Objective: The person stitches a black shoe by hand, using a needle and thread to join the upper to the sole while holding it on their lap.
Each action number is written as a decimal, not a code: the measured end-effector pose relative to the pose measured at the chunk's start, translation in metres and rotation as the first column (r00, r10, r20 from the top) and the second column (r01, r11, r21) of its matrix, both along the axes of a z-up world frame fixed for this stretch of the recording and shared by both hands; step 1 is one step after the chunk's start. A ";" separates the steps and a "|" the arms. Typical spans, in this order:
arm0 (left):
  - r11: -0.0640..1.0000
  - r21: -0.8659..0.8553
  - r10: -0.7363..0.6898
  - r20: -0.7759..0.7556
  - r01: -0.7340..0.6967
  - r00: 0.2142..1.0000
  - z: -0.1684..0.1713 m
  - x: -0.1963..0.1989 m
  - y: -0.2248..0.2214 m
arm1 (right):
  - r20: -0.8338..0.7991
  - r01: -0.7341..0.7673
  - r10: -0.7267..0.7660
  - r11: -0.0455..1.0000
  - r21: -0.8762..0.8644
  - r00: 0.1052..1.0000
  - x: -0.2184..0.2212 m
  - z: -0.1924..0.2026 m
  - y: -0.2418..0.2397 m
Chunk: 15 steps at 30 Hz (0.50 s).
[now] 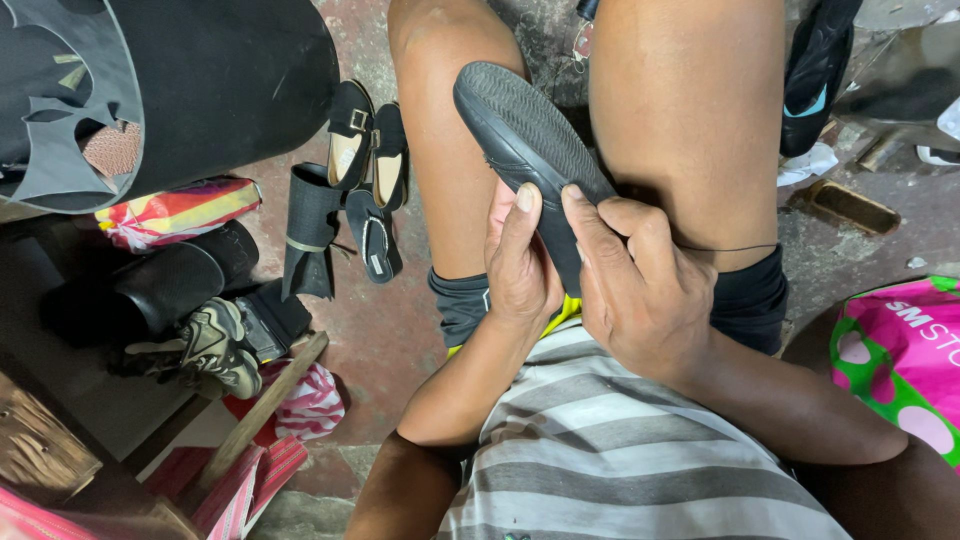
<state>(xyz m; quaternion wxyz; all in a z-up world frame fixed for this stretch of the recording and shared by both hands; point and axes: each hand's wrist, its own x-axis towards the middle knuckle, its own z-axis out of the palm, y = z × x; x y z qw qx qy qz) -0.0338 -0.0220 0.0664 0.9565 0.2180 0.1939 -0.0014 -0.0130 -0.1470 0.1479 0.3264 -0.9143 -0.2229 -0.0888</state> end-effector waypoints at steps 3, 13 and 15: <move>1.000 -0.004 -0.007 -0.008 0.007 1.000 0.000 0.000 0.000 | 0.008 -0.005 0.005 1.000 -0.007 1.000 0.002 0.001 0.000; 1.000 -0.001 0.000 0.001 0.000 1.000 0.000 -0.001 0.000 | -0.003 -0.023 0.022 1.000 -0.012 1.000 0.003 0.003 -0.001; 1.000 0.010 -0.002 -0.010 0.002 1.000 0.000 0.000 0.000 | -0.001 -0.021 0.021 1.000 -0.016 1.000 0.004 0.005 -0.001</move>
